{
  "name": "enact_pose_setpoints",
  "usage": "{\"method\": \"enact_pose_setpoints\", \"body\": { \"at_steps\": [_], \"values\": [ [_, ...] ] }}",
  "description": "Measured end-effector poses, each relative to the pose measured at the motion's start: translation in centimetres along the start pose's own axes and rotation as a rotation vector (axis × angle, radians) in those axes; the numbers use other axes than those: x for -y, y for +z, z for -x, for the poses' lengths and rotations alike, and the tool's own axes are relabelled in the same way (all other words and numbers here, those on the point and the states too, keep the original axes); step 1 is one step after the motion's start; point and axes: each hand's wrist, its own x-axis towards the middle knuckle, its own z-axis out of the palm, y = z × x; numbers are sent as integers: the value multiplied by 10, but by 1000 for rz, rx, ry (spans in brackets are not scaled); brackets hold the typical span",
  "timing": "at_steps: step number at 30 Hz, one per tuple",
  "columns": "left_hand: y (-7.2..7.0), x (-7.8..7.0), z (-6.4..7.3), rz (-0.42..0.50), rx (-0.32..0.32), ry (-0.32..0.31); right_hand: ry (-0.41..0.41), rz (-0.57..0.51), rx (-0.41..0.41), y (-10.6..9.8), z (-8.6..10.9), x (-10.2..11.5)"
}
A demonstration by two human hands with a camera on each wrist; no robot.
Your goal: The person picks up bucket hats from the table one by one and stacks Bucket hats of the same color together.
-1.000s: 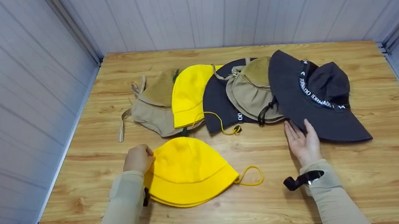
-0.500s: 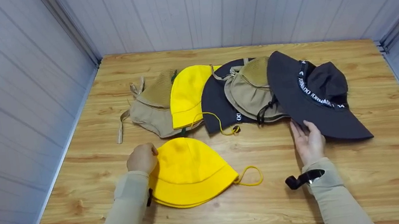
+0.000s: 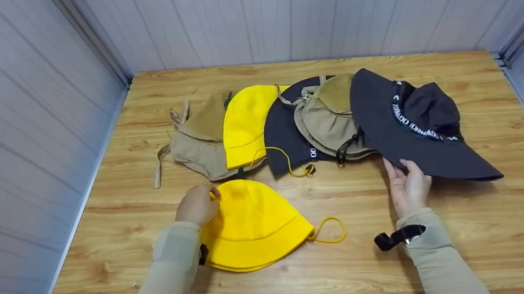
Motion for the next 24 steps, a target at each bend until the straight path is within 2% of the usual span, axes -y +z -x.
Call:
{"method": "enact_pose_setpoints", "body": {
  "at_steps": [4,9,17,24],
  "values": [
    [7,-13,2,30,33,59,-42,13,-16,1,4,-3],
    [17,-31,6,105,99,81,-70,17,-20,-1,7,-4],
    [30,-59,9,307,201,120,-87,-19,-5,-3,11,-1],
    [46,-79,9,487,319,121,-73,-33,9,-2,18,1]
  ]
}}
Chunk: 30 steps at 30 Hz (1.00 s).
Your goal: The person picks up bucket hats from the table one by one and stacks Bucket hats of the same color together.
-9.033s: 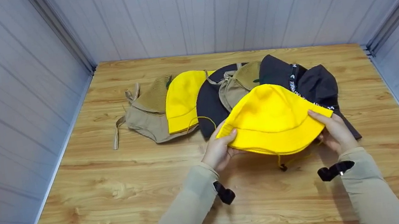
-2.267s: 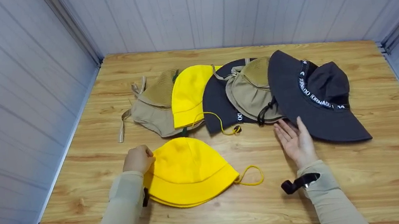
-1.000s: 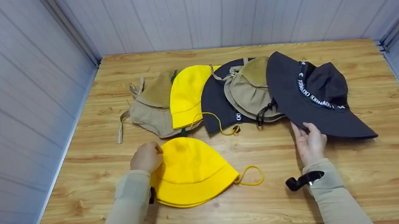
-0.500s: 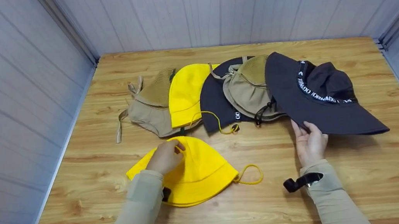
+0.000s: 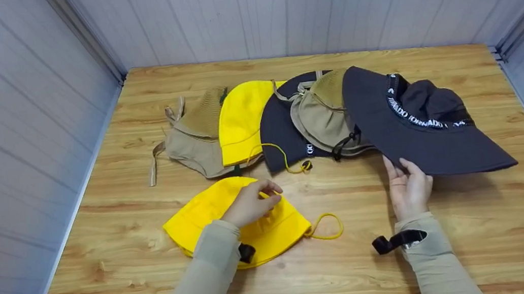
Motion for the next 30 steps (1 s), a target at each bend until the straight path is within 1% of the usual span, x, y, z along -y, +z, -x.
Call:
{"method": "enact_pose_setpoints", "body": {
  "at_steps": [5,8,10,14,17,23,25,27,30],
  "values": [
    [13,-3,-7,169,74,50,3,10,29,0,7,-2],
    [19,-4,-12,266,116,82,-1,20,59,-1,10,-4],
    [23,-5,-16,338,136,89,-7,35,80,-3,13,-5],
    [31,-12,-24,460,139,91,0,48,111,-8,18,-6],
    [38,-19,-32,538,128,102,17,47,130,-11,21,-6],
    [49,-35,-43,690,114,125,23,65,131,-12,28,-9],
    [52,-41,-47,740,130,130,23,79,139,-12,30,-10],
    [54,-47,-49,781,160,127,19,103,151,-12,32,-11],
    [58,-55,-53,807,191,110,11,140,174,-12,35,-13]
  ]
}}
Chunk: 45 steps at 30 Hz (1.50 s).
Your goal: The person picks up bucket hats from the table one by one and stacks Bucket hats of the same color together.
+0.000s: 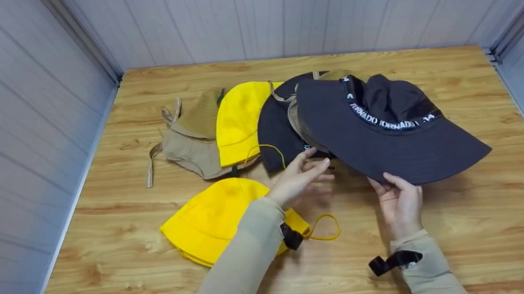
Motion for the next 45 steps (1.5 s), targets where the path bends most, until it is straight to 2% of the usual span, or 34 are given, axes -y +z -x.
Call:
{"method": "enact_pose_setpoints", "body": {
  "at_steps": [4,8,11,15,19,35,39,42,45],
  "values": [
    [5,-4,-6,41,-25,-10,4,24,34,-1,3,-1],
    [2,-4,-8,82,-50,15,25,60,81,-2,7,-1],
    [-2,-3,-6,105,-33,66,29,107,104,-3,9,0],
    [-5,-3,-1,159,-2,165,29,156,138,-3,12,0],
    [-4,-5,0,200,-7,221,36,173,174,-4,15,0],
    [-4,4,0,229,-2,254,53,254,262,-14,8,8],
    [-5,9,1,222,-8,253,105,278,246,-15,6,13],
    [-6,13,1,208,-12,256,125,288,201,-13,3,19],
    [-5,16,1,189,-24,252,110,268,138,-9,-1,26]
  ]
}}
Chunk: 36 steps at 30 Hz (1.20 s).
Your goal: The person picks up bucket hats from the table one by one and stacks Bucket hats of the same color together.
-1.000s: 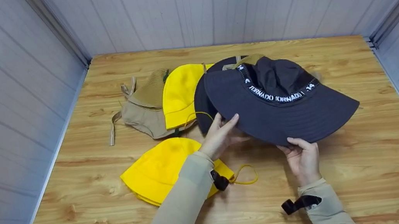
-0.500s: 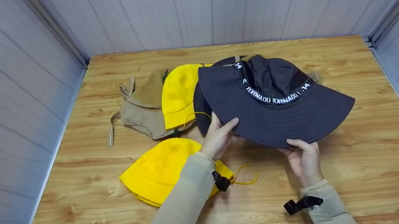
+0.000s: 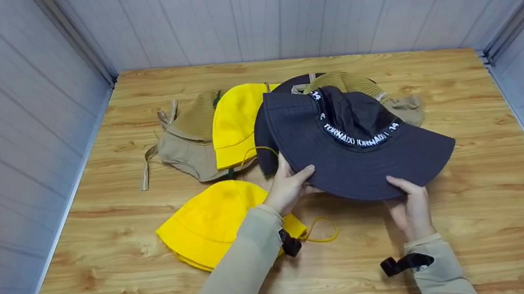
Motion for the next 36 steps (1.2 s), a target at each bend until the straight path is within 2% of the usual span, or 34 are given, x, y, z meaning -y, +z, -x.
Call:
{"method": "enact_pose_setpoints", "body": {
  "at_steps": [5,9,14,23,29,36],
  "values": [
    [0,2,2,-7,-17,-16,-38,24,-99,2,-7,14],
    [0,3,2,-7,-21,-24,-46,50,-149,0,-12,24],
    [-2,1,3,-17,-25,-40,-73,26,-202,-1,-17,35],
    [-7,0,4,-1,-46,-54,-65,88,-215,0,-22,40],
    [-8,3,6,23,-37,-58,-92,129,-181,-6,-19,46],
    [-13,4,10,-57,-57,-91,-100,130,-207,-17,-13,55]
  ]
}}
